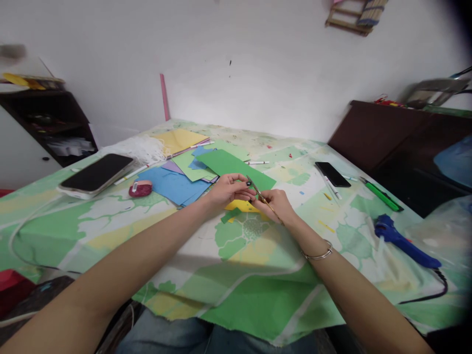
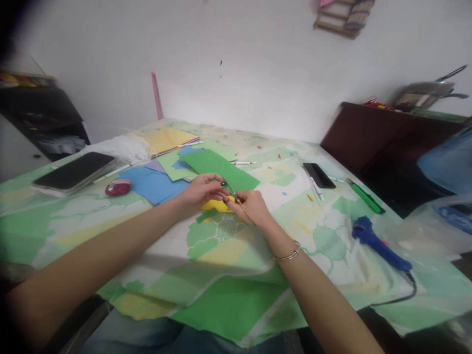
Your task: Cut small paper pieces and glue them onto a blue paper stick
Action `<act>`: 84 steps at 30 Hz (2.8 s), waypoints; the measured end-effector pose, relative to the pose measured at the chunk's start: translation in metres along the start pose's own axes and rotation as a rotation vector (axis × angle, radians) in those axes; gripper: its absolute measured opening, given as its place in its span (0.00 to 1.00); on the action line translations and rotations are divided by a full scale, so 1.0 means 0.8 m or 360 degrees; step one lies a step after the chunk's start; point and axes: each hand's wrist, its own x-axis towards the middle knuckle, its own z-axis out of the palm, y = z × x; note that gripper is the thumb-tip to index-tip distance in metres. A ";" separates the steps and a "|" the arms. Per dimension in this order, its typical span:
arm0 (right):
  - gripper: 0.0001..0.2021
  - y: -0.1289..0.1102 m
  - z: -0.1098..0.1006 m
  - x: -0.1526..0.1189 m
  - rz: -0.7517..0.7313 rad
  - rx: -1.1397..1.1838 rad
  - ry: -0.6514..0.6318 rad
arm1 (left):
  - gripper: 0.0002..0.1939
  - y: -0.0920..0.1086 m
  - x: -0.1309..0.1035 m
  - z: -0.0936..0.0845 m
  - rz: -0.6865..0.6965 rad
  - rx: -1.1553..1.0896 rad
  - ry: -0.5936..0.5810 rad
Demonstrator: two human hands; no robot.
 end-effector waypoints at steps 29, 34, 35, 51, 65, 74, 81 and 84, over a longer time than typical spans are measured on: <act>0.23 -0.007 -0.009 -0.001 0.0042 -0.0154 -0.0058 | 0.05 0.009 -0.002 0.004 -0.0112 0.0052 0.0102; 0.23 -0.006 -0.009 -0.001 0.0033 -0.0173 -0.0077 | 0.04 0.010 -0.001 0.004 -0.0107 0.0071 0.0147; 0.23 -0.006 -0.009 -0.001 0.0033 -0.0173 -0.0077 | 0.04 0.010 -0.001 0.003 -0.0107 0.0076 0.0146; 0.23 -0.004 -0.008 0.001 0.0025 -0.0171 -0.0090 | 0.05 0.009 0.000 -0.002 -0.0055 0.0130 0.0138; 0.24 -0.005 -0.012 0.001 0.0024 -0.0183 -0.0103 | 0.12 0.008 0.002 -0.004 0.0113 0.0085 0.0256; 0.24 -0.005 -0.012 0.001 0.0008 -0.0198 -0.0108 | 0.11 0.010 0.002 -0.006 0.0160 0.0092 0.0318; 0.24 -0.005 -0.012 0.001 -0.0020 -0.0203 -0.0134 | 0.10 0.011 0.003 -0.005 0.0174 0.0036 0.0345; 0.24 -0.006 -0.012 0.001 -0.0013 -0.0204 -0.0136 | 0.09 0.011 0.002 -0.004 0.0183 0.0025 0.0353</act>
